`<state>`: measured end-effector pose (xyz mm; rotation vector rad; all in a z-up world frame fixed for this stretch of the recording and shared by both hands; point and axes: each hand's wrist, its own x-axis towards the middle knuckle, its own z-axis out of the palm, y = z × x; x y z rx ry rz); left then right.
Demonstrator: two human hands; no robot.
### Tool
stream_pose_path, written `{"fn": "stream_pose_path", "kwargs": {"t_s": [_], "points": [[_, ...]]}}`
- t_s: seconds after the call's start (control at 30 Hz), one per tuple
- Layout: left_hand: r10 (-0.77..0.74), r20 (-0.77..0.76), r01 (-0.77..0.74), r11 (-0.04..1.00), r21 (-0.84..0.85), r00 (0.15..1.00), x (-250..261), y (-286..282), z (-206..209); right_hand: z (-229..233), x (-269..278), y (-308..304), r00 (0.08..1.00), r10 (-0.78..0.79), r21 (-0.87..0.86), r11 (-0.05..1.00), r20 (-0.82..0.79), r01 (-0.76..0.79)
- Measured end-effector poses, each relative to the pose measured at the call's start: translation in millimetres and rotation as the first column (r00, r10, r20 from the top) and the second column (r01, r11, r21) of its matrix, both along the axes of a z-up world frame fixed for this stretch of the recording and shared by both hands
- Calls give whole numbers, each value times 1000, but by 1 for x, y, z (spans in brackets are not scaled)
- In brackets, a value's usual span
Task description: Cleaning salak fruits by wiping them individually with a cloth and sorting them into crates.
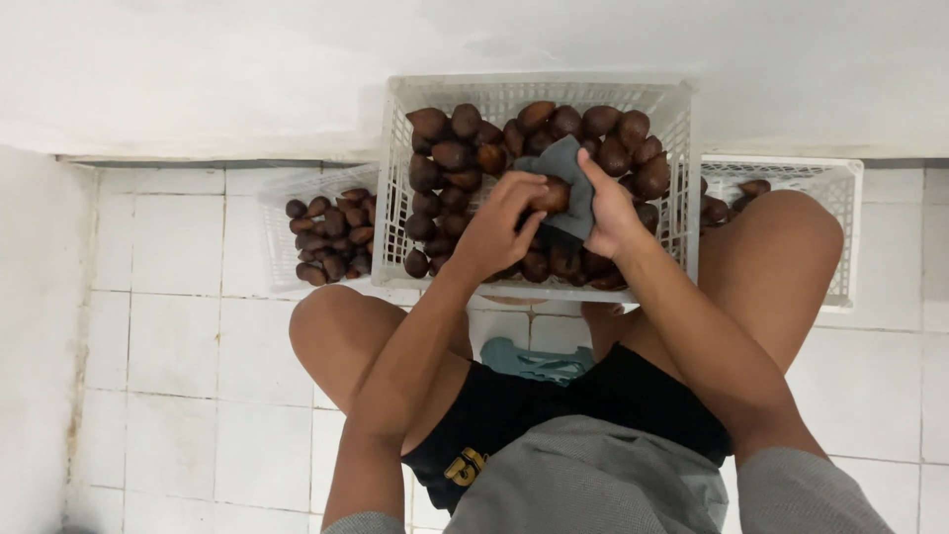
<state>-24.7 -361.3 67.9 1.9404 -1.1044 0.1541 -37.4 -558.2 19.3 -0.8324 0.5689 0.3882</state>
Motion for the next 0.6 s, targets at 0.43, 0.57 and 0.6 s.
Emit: {"fn": "stream_pose_path", "kwargs": {"t_s": [0.43, 0.57, 0.6], "points": [[-116, -741, -286, 874, -392, 662, -5, 8, -19, 20, -18, 25, 340, 517, -618, 623, 785, 480], [28, -208, -58, 988, -140, 978, -5, 7, -2, 12, -23, 22, 722, 346, -619, 772, 599, 144], [30, -204, -60, 989, -139, 979, -6, 7, 0, 13, -20, 19, 719, 347, -618, 773, 602, 144]]}}
